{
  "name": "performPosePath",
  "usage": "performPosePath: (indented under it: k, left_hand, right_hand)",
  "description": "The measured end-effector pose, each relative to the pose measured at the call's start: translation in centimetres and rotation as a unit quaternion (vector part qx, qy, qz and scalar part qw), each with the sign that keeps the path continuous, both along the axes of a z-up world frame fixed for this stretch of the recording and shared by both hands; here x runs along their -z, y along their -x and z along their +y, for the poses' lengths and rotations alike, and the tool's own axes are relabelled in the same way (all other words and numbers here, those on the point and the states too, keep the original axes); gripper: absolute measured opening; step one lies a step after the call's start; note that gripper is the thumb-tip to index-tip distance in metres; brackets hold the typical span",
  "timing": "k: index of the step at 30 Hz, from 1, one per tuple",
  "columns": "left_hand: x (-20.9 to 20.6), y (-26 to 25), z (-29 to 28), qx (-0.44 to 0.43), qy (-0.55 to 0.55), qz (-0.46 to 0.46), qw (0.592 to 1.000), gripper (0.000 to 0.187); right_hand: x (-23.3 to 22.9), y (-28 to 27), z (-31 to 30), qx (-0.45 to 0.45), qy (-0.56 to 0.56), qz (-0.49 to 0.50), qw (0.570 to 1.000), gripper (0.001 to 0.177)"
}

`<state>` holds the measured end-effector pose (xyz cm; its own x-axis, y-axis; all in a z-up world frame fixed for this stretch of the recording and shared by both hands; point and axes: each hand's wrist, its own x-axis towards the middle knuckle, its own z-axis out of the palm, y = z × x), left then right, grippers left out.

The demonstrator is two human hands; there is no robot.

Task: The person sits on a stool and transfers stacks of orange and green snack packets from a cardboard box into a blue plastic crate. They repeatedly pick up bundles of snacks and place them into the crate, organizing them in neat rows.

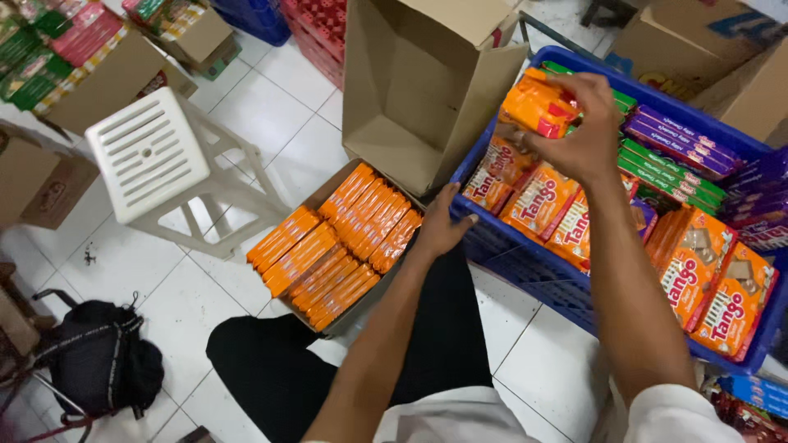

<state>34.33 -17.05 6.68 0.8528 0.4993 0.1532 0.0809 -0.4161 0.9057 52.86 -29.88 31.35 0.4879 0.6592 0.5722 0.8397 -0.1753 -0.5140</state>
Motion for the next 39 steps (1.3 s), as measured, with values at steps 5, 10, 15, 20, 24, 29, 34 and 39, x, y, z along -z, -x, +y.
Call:
performPosePath:
  k: [5, 10, 15, 20, 24, 29, 34, 39]
  left_hand:
    - [-9.6, 5.0, 2.6, 0.053, 0.158, 0.017, 0.986, 0.108]
    - [-17.9, 12.3, 5.3, 0.087, 0.174, -0.039, 0.98, 0.111]
    - [-19.7, 19.4, 5.7, 0.045, 0.139, -0.069, 0.987, 0.104]
    - [-15.9, 25.9, 7.4, -0.057, 0.07, 0.0, 0.996, 0.101]
    - [-10.2, 29.8, 8.9, -0.111, -0.04, 0.163, 0.98, 0.102]
    - [0.1, 32.7, 10.2, -0.111, -0.198, 0.216, 0.95, 0.103]
    - [6.3, 33.4, 9.9, -0.112, -0.282, 0.3, 0.905, 0.099]
    - [8.7, 33.5, 9.9, -0.139, -0.238, 0.298, 0.914, 0.091]
  right_hand:
    - [-5.6, 6.1, -0.5, -0.115, -0.052, -0.028, 0.992, 0.058]
    - [-4.7, 12.0, 1.4, -0.19, -0.06, 0.167, 0.966, 0.069]
    - [-1.2, 18.7, 4.9, -0.306, -0.097, 0.273, 0.907, 0.076]
    - [3.6, 21.2, 6.6, -0.312, -0.023, 0.339, 0.887, 0.082]
    - [11.1, 20.2, 6.1, -0.167, 0.119, 0.276, 0.939, 0.062]
    - [21.1, 21.5, 1.8, -0.11, 0.338, 0.047, 0.933, 0.064]
    - [21.0, 24.2, 2.1, -0.014, 0.504, -0.024, 0.863, 0.069]
    - [21.8, 24.3, 2.8, 0.019, 0.525, -0.04, 0.85, 0.072]
